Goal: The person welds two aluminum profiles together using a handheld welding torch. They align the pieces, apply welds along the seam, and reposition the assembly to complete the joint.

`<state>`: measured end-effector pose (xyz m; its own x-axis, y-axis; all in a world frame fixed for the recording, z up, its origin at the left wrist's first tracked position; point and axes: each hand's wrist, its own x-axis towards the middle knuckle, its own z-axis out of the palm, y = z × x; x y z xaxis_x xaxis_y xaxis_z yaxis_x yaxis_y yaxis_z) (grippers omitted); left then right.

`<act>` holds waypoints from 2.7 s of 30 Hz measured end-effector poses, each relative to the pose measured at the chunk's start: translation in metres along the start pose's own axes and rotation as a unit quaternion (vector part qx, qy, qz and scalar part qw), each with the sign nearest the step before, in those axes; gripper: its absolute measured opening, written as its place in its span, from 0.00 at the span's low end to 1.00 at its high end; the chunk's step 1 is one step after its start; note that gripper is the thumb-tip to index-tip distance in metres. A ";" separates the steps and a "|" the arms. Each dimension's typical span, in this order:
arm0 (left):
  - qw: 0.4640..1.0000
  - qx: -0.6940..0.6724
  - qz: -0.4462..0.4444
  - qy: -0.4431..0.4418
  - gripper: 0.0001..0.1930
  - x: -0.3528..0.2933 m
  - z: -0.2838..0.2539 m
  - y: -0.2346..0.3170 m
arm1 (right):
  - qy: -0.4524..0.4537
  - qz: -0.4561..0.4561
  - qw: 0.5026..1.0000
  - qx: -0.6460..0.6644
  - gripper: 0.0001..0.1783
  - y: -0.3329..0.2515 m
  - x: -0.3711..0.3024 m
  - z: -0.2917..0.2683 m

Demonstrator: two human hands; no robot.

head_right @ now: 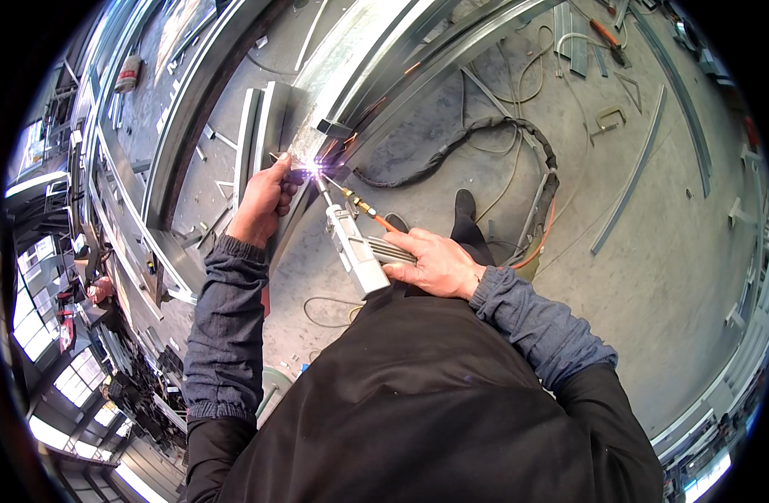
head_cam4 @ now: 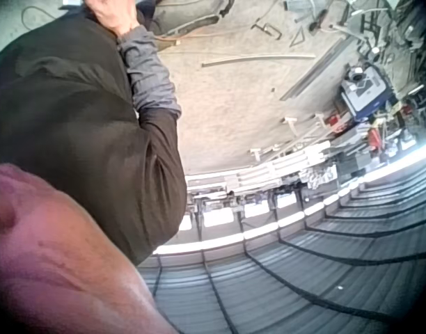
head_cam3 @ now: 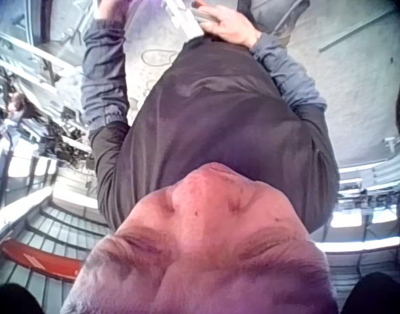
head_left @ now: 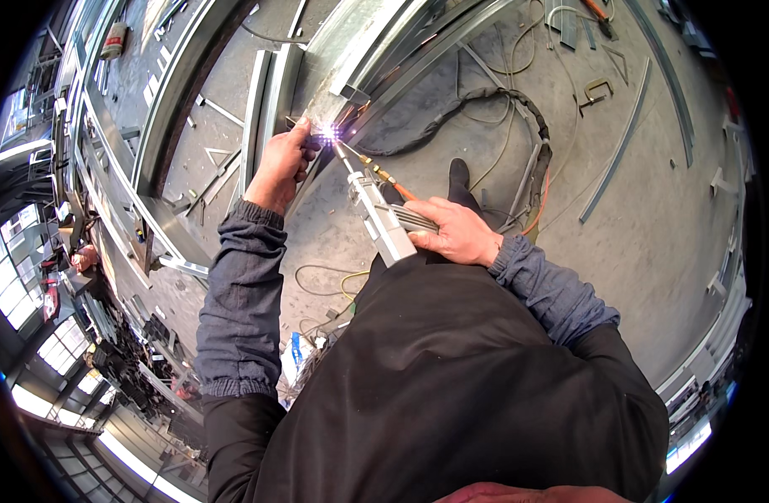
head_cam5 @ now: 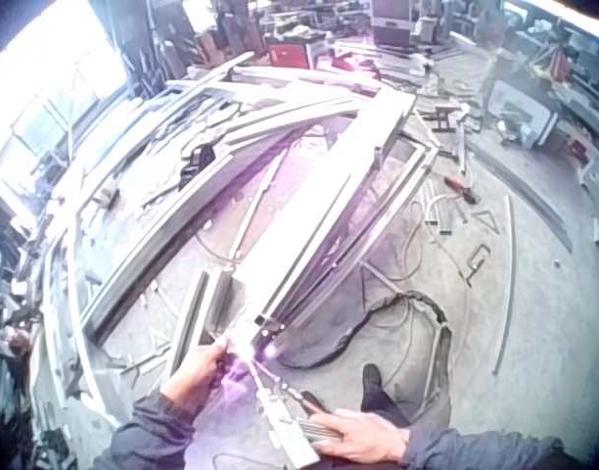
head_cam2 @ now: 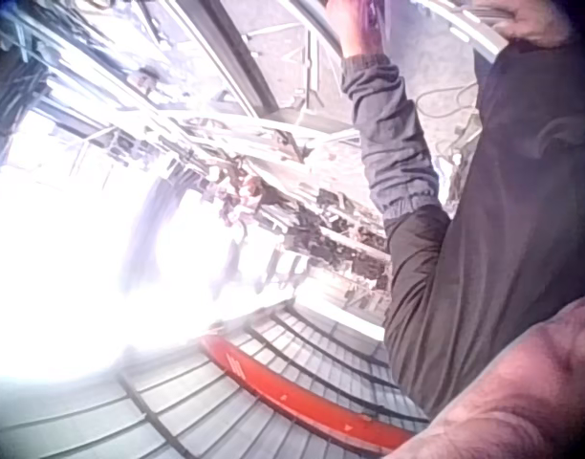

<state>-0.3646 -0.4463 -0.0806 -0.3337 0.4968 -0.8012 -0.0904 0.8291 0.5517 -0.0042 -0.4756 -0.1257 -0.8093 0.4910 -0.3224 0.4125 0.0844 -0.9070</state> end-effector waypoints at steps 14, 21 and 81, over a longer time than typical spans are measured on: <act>1.000 0.004 0.002 -0.012 0.26 0.003 -0.003 -0.002 | 0.000 -0.002 1.000 -0.005 0.36 0.000 -0.001 0.000; 1.000 0.007 -0.001 -0.005 0.26 0.001 -0.001 -0.001 | -0.002 -0.008 1.000 0.001 0.36 0.001 0.000 0.001; 0.918 0.269 0.217 0.196 0.52 -0.022 -0.132 -0.147 | 0.222 -0.059 0.939 0.258 0.41 -0.067 0.005 -0.310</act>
<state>-0.4680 -0.6128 -0.1134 -0.5497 0.7675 -0.3298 0.5725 0.6336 0.5204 0.0937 -0.2106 0.0178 -0.5354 0.8271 -0.1711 -0.0186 -0.2141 -0.9766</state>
